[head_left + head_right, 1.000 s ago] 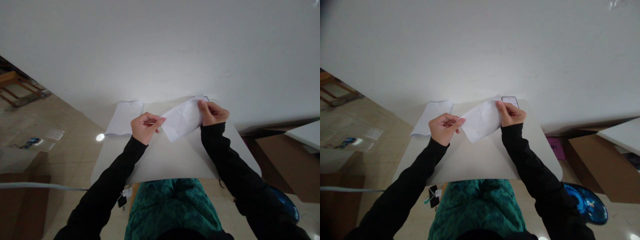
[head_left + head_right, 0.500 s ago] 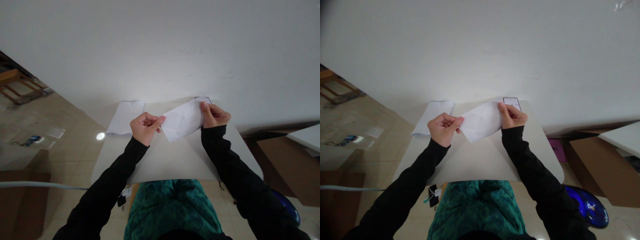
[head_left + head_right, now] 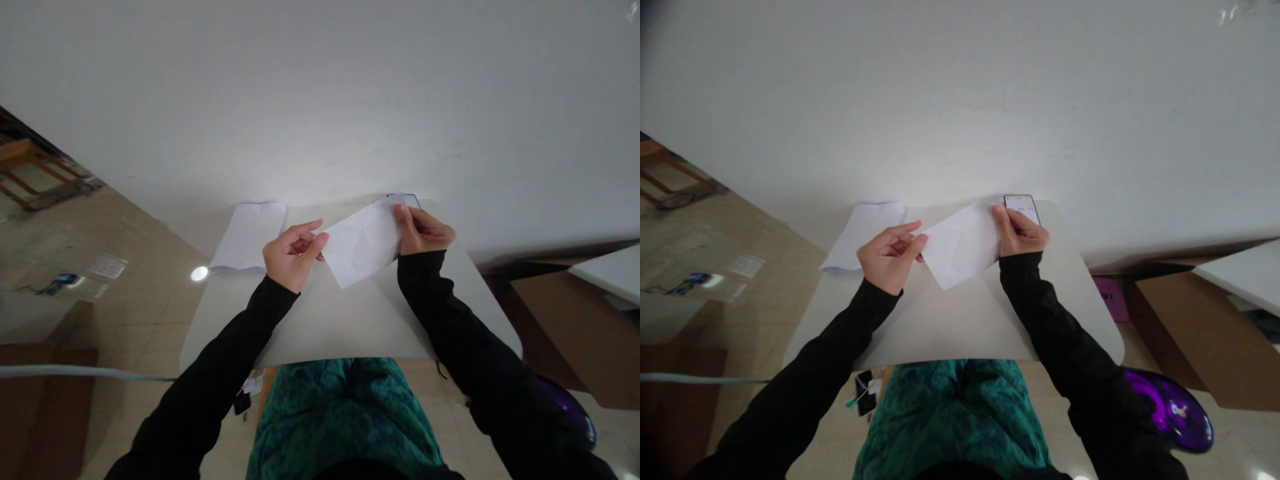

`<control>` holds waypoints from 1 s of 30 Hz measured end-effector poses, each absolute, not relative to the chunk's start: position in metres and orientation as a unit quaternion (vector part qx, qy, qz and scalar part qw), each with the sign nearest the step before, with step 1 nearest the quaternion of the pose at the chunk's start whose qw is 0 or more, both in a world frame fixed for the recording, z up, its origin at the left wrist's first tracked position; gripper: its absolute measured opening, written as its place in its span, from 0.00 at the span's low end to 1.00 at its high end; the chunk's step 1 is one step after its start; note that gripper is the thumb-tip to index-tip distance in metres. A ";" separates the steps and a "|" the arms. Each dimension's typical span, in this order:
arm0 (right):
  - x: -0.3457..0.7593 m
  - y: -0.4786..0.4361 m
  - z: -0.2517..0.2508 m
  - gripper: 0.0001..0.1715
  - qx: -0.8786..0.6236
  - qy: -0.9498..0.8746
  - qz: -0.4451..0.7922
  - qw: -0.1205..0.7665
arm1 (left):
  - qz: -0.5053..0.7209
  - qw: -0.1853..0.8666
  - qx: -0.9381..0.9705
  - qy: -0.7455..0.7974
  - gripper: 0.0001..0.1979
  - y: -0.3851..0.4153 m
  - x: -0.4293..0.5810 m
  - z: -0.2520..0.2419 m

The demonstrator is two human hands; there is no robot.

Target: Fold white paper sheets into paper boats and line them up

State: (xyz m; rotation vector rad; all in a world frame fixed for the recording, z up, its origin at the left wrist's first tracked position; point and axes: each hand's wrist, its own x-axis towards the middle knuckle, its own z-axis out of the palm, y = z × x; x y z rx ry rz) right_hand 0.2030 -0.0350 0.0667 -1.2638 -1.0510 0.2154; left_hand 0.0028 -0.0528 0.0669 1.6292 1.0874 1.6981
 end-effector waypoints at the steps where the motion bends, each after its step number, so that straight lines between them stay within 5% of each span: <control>1: 0.204 -0.034 0.066 0.17 -0.560 -0.468 0.096 0.677 | 0.629 0.269 0.604 0.408 0.09 -0.052 0.002 0.066; 8: 0.201 -0.021 0.051 0.15 -0.528 -0.514 0.136 0.662 | 0.481 0.364 0.667 0.438 0.14 -0.034 -0.012 0.056; 14: 0.183 -0.029 0.039 0.11 -0.477 -0.626 0.234 0.571 | 0.330 0.315 0.737 0.499 0.26 -0.040 -0.005 0.053; 25: 0.193 -0.025 0.056 0.13 -0.503 -0.578 0.230 0.600 | 0.319 0.424 0.705 0.470 0.23 -0.046 0.002 0.057; 30: 0.184 -0.027 0.047 0.22 -0.456 -0.462 0.452 0.611 | 0.398 0.348 0.689 0.495 0.25 -0.044 -0.003 0.055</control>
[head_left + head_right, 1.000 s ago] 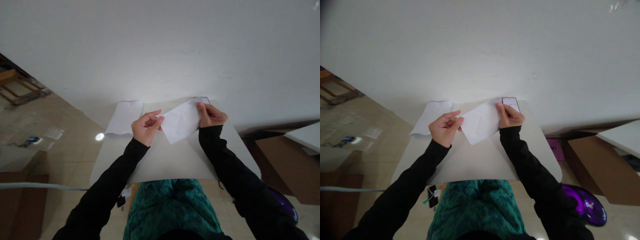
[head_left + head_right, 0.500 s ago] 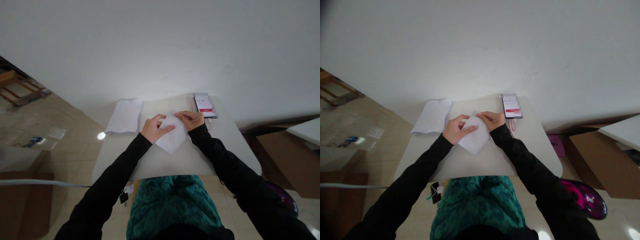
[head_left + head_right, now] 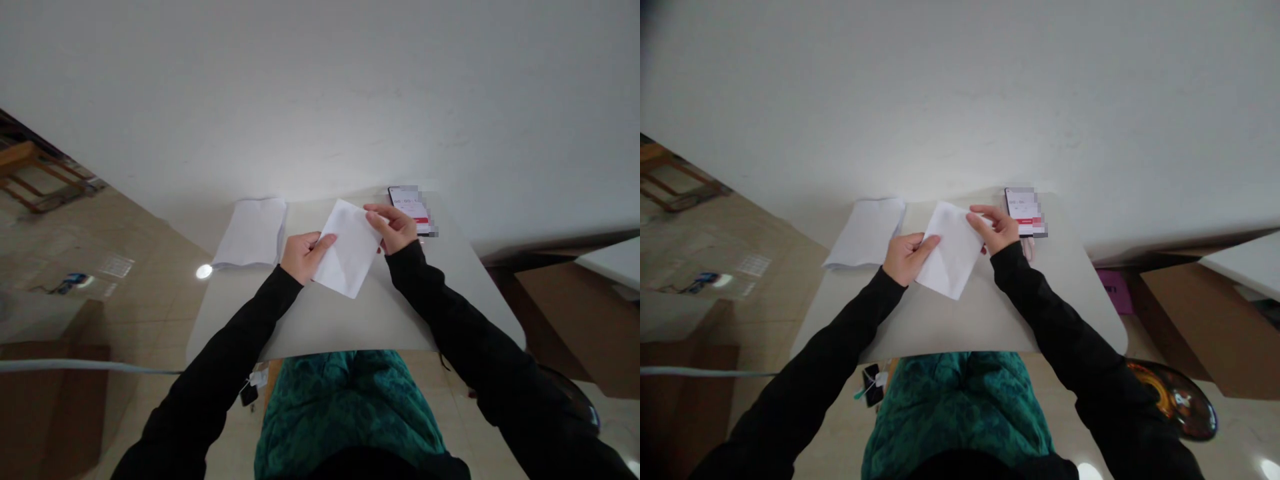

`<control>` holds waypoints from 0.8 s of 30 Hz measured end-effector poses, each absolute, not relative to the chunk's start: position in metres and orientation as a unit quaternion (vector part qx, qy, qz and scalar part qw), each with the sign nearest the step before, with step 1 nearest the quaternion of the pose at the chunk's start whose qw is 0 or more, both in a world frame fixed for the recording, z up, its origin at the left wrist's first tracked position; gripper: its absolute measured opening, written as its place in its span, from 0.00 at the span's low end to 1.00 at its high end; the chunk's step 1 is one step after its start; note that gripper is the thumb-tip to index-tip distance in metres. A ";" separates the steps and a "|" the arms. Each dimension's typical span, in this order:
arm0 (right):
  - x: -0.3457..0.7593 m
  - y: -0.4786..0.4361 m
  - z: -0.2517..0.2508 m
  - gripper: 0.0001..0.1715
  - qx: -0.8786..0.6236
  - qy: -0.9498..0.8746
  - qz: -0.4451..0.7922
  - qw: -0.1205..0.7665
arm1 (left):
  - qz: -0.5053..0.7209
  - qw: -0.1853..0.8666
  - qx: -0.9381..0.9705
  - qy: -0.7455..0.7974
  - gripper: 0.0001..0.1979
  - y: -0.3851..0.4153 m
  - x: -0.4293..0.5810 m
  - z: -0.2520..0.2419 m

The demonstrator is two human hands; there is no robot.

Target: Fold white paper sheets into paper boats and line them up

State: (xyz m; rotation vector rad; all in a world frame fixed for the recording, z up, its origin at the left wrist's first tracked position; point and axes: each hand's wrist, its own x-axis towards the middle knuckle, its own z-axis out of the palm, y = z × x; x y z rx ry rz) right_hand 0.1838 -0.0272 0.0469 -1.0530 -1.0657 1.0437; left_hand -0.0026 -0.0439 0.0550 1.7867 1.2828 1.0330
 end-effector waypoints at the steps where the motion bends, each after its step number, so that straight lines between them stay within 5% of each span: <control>1: 0.180 -0.030 0.044 0.24 -0.444 -0.466 0.511 0.569 | 0.416 0.323 0.686 0.502 0.25 -0.043 -0.004 0.054; 3: 0.171 -0.036 0.037 0.24 -0.417 -0.503 0.572 0.496 | 0.442 0.268 0.687 0.511 0.26 -0.041 -0.006 0.054; 9: 0.164 -0.037 0.024 0.31 -0.403 -0.516 0.600 0.459 | 0.461 0.179 0.693 0.524 0.26 -0.038 -0.008 0.053; 17: 0.168 -0.031 0.019 0.32 -0.371 -0.495 0.637 0.459 | 0.472 0.400 0.593 0.515 0.19 -0.039 -0.002 0.048; 24: 0.167 -0.037 0.029 0.25 -0.405 -0.515 0.518 0.550 | 0.463 0.368 0.600 0.538 0.23 -0.040 -0.003 0.052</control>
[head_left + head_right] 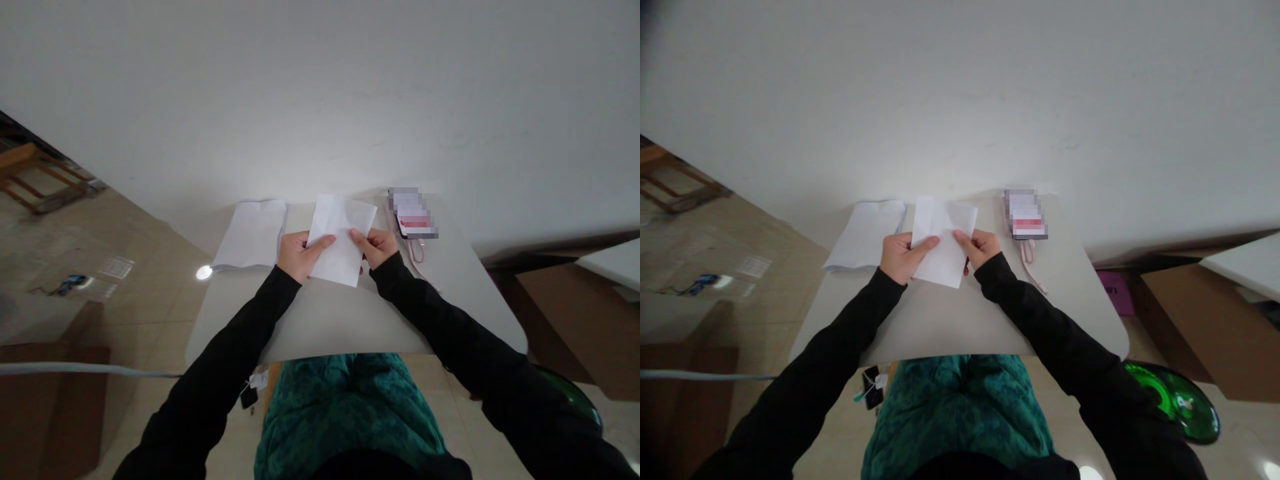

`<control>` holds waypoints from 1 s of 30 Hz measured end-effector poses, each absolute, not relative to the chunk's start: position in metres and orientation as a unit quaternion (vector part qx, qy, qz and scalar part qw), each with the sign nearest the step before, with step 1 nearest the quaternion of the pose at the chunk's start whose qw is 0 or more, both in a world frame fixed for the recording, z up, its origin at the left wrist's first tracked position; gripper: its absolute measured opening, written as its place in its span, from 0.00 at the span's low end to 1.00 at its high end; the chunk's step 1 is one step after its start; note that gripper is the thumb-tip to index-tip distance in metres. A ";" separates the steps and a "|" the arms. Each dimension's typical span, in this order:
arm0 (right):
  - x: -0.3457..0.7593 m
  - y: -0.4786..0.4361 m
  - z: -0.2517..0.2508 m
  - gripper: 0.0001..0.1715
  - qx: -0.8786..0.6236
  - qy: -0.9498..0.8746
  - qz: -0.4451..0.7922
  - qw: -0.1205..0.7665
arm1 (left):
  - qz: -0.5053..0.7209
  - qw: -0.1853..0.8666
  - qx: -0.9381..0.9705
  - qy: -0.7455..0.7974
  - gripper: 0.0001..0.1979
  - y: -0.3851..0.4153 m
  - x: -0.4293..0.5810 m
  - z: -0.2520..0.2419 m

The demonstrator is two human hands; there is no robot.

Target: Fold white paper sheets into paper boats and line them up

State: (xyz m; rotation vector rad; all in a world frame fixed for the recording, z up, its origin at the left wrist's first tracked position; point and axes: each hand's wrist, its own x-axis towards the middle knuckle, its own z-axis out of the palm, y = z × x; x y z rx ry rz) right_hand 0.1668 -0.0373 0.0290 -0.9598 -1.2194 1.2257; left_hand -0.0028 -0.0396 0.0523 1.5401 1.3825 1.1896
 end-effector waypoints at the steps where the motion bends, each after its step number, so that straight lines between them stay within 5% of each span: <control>1: 0.167 -0.038 0.031 0.22 -0.408 -0.512 0.498 0.569 | 0.460 0.362 0.604 0.540 0.24 -0.040 -0.003 0.052; 30: 0.182 -0.024 0.041 0.23 -0.487 -0.378 0.381 0.689 | 0.430 0.334 0.651 0.529 0.27 -0.044 0.000 0.050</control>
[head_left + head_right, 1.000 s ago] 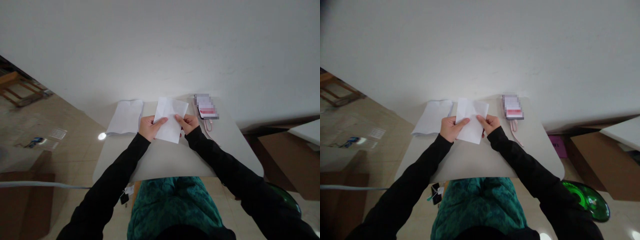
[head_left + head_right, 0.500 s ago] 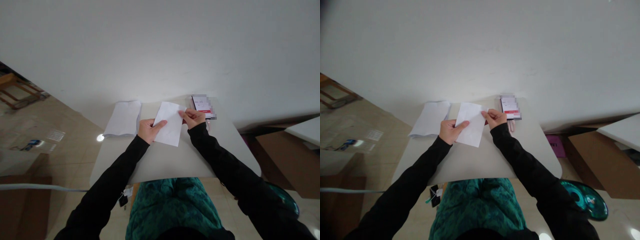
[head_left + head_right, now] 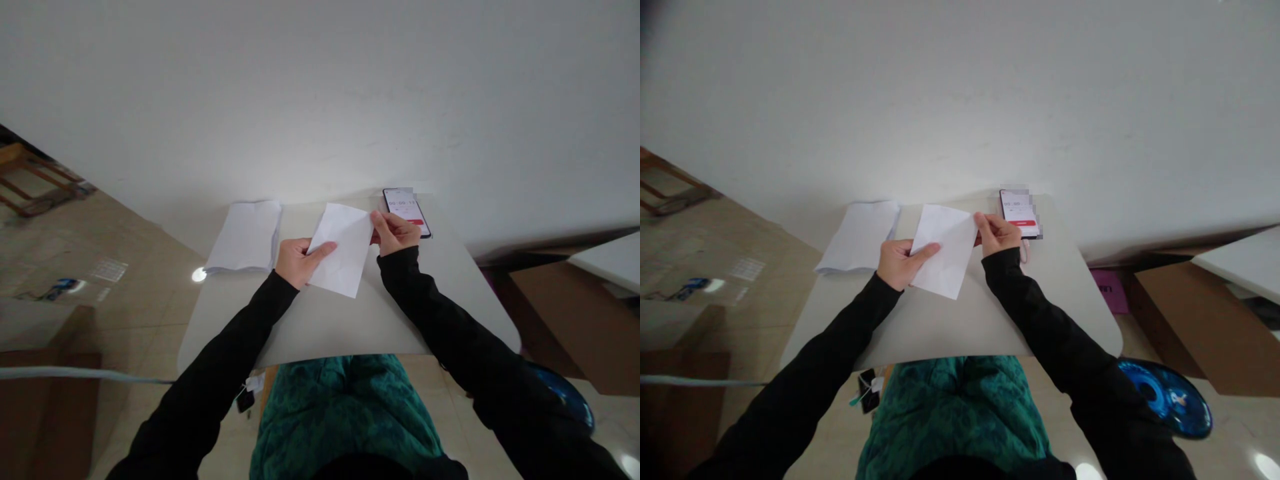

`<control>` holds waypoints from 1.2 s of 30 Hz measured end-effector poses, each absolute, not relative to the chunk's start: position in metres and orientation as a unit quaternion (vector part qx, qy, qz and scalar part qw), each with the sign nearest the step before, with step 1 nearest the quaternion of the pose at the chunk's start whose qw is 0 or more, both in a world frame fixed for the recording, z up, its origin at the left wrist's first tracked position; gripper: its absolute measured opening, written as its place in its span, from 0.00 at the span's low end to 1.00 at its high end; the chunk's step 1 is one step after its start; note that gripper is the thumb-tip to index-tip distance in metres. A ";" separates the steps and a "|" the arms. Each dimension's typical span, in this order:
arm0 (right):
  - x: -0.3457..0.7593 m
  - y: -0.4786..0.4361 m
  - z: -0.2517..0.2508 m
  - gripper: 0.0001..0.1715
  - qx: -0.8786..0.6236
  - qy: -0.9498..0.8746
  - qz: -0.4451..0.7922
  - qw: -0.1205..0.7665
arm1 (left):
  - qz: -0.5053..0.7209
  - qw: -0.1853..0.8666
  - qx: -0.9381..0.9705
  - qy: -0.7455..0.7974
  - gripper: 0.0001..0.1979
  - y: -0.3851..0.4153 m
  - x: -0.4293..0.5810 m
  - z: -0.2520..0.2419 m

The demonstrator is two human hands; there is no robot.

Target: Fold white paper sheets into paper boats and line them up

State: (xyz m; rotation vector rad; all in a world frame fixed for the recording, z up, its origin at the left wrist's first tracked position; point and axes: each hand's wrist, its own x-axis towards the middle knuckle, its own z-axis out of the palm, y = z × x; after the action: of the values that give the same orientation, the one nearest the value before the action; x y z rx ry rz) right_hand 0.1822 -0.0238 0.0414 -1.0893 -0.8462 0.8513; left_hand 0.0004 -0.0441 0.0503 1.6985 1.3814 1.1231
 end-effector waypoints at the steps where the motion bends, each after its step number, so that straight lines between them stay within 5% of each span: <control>1: 0.181 -0.022 0.038 0.24 -0.486 -0.369 0.393 0.688 | 0.431 0.329 0.651 0.531 0.27 -0.044 0.000 0.050; 6: 0.168 -0.020 0.013 0.26 -0.463 -0.435 0.489 0.598 | 0.444 0.280 0.643 0.557 0.28 -0.036 -0.004 0.045; 13: 0.162 -0.012 -0.013 0.26 -0.474 -0.433 0.480 0.598 | 0.441 0.284 0.633 0.569 0.28 -0.025 -0.003 0.028; 25: 0.167 -0.019 -0.001 0.25 -0.461 -0.478 0.543 0.514 | 0.494 0.293 0.577 0.580 0.26 -0.022 -0.004 0.019; 31: 0.167 -0.017 -0.003 0.23 -0.468 -0.469 0.501 0.556 | 0.517 0.185 0.620 0.560 0.28 -0.022 0.000 0.015; 36: 0.166 -0.016 -0.006 0.24 -0.438 -0.475 0.576 0.500 | 0.529 0.165 0.614 0.562 0.27 -0.021 -0.003 0.014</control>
State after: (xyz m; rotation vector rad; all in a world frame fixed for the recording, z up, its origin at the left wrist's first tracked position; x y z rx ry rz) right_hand 0.1662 -0.0155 -0.0063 -1.0598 -1.1500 1.3940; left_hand -0.0026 -0.0213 0.0136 1.7502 1.6025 1.5067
